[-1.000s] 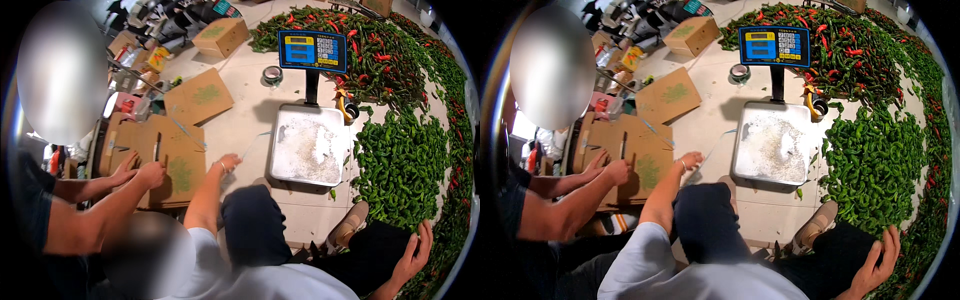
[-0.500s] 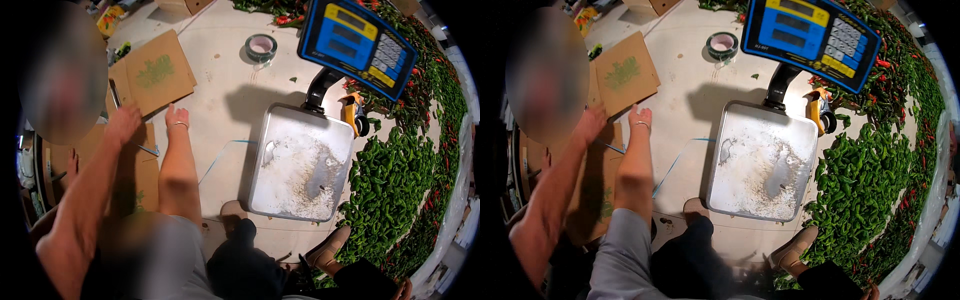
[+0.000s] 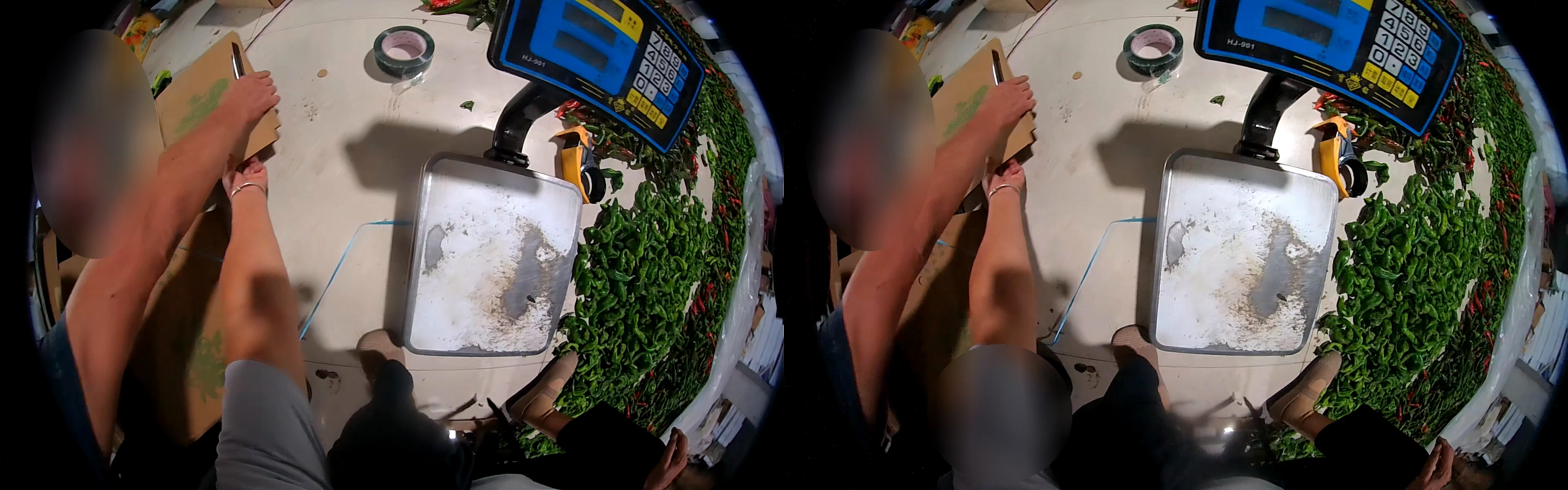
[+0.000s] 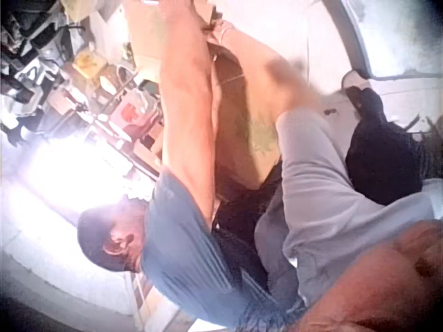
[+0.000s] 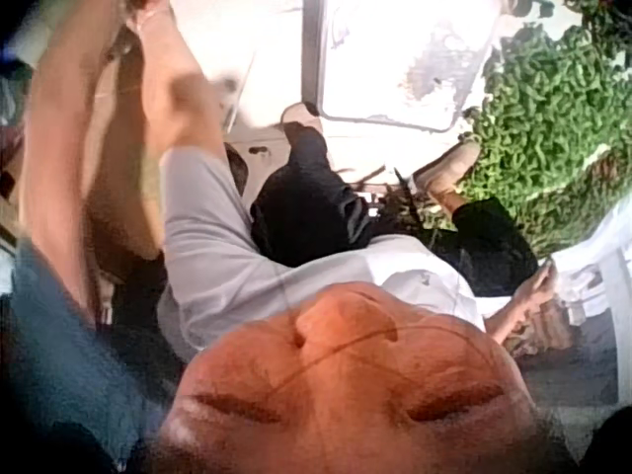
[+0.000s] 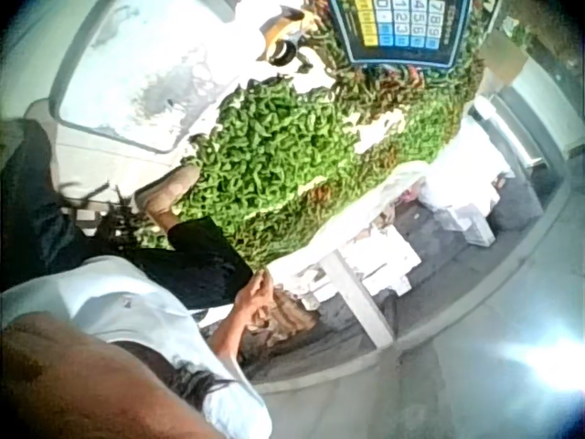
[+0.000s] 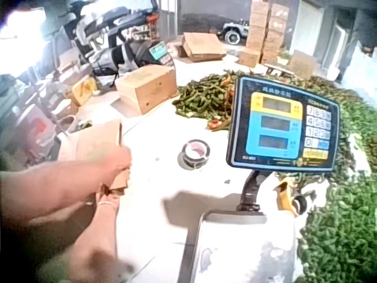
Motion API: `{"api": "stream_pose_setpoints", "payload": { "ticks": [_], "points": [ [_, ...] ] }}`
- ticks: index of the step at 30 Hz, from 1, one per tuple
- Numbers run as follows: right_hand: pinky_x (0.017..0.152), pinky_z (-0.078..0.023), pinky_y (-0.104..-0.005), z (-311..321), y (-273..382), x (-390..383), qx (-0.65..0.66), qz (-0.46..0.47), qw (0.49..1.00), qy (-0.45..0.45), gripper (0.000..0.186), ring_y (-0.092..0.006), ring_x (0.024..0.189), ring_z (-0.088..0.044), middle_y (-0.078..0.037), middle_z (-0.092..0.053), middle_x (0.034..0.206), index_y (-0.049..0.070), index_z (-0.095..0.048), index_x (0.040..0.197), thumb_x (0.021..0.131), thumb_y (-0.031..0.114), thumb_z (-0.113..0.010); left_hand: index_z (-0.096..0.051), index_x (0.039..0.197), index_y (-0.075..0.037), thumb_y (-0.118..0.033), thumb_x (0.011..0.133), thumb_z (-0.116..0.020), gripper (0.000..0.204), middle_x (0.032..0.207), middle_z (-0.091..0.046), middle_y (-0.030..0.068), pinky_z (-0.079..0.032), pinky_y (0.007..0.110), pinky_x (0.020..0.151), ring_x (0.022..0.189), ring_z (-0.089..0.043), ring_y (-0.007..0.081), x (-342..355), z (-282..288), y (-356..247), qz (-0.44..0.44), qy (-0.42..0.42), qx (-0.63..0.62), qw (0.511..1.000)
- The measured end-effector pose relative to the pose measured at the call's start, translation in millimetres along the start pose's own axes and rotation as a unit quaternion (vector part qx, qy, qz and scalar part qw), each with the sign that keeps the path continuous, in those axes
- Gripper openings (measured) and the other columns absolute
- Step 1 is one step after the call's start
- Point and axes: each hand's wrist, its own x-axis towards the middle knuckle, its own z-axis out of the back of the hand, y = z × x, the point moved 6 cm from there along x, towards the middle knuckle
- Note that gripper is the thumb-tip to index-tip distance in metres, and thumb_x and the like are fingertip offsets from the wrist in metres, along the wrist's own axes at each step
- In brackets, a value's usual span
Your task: The person sits on the floor sorting green and red chili peppers from a large pile, separating them by hand. They then assemble a cardboard box, place it on a digital scale, and use a handheld tape dispenser to seal the box.
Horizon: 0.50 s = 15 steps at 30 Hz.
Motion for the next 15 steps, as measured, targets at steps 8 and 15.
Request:
{"api": "stream_pose_setpoints", "payload": {
  "ticks": [8,15],
  "points": [
    [0.073,-0.046,-0.0359,2.5,12.7,-12.5,0.025,0.011,1.000,-0.003,0.038,-0.0299,0.079,-0.060,-0.019,-0.064,0.090,-0.002,-0.062,0.100,0.089,0.033,-0.052,-0.045,0.120,0.002,-0.016,0.090,-0.044,0.035,0.120,-0.052,0.0153,-0.041,0.051,0.096,0.112,-0.048,0.0315,-96.6,-97.8,-45.0,-0.090,0.211,-0.172,0.958],
    [0.074,-0.046,-0.0363,6.7,14.7,-37.6,0.065,0.073,0.995,-0.029,0.034,-0.0306,0.083,-0.059,-0.018,-0.063,0.093,-0.001,-0.062,0.099,0.090,0.030,-0.052,-0.051,0.112,0.004,-0.022,0.089,-0.048,0.036,0.103,-0.059,0.0177,-0.055,0.038,0.079,0.097,-0.057,0.0326,-259.3,-164.3,-81.5,0.066,0.412,-0.290,0.861]
  ]
}}
